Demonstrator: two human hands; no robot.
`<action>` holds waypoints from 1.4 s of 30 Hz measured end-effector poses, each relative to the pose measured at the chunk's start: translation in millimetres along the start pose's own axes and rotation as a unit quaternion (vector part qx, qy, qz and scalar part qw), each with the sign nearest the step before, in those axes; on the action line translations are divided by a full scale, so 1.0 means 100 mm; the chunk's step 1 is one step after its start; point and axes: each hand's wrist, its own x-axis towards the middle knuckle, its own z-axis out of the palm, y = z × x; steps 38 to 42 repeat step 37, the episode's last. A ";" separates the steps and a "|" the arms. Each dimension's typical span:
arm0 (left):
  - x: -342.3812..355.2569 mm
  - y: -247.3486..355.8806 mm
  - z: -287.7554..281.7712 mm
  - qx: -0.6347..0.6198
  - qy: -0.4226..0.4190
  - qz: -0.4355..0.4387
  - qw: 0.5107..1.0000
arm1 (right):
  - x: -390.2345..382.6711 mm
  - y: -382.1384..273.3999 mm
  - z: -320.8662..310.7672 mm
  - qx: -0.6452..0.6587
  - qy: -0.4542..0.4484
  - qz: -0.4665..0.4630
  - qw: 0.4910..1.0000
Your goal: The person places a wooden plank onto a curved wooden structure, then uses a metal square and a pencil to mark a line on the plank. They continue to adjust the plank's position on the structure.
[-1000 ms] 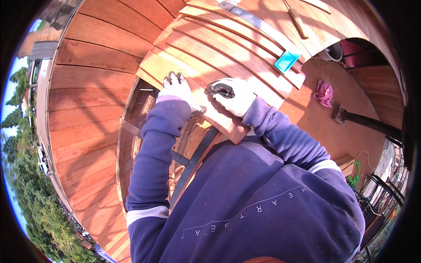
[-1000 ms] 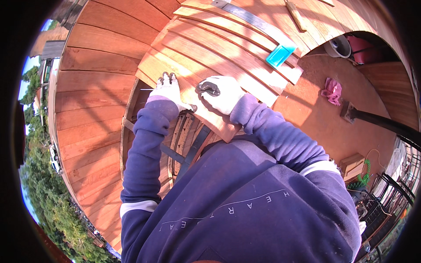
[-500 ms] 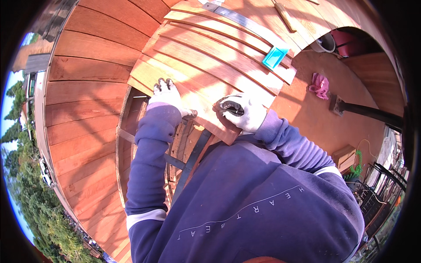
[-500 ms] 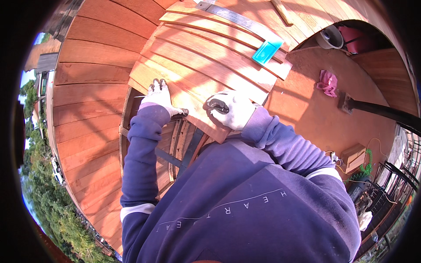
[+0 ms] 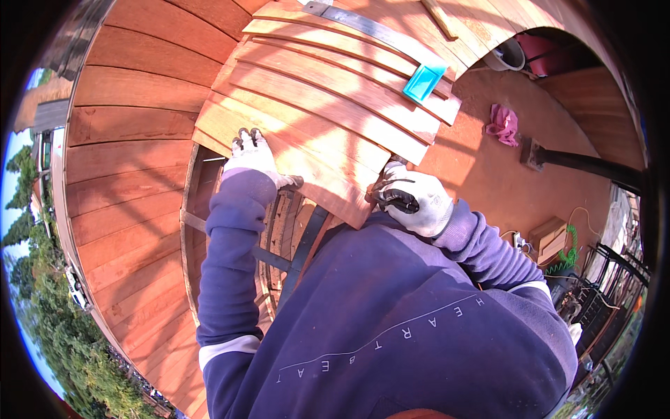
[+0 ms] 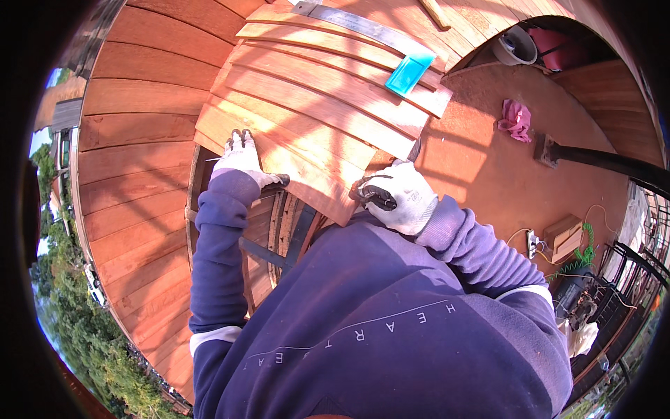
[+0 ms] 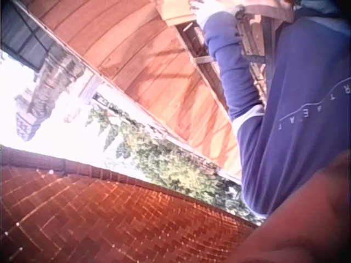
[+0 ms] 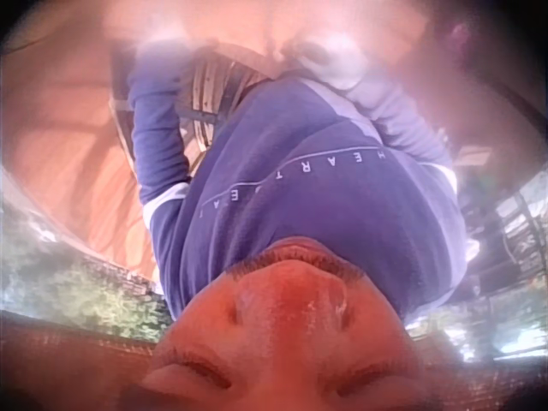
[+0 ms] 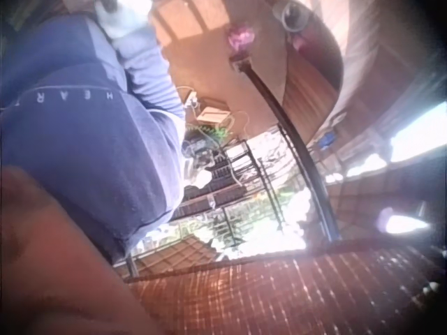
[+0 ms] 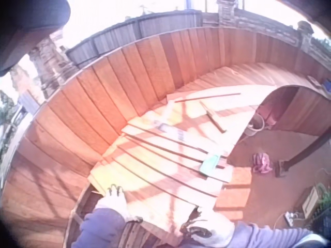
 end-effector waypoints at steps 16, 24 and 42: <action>-0.05 -0.04 0.00 -0.030 0.019 0.022 0.999 | -0.12 0.03 -0.06 0.032 0.032 0.074 0.996; -0.12 -0.18 0.30 -0.127 0.134 0.053 0.981 | -0.14 0.12 -0.06 0.561 0.044 0.200 0.802; -0.52 0.06 1.48 -0.454 0.367 0.011 0.812 | 0.10 -0.50 0.13 -0.217 -0.074 0.130 0.965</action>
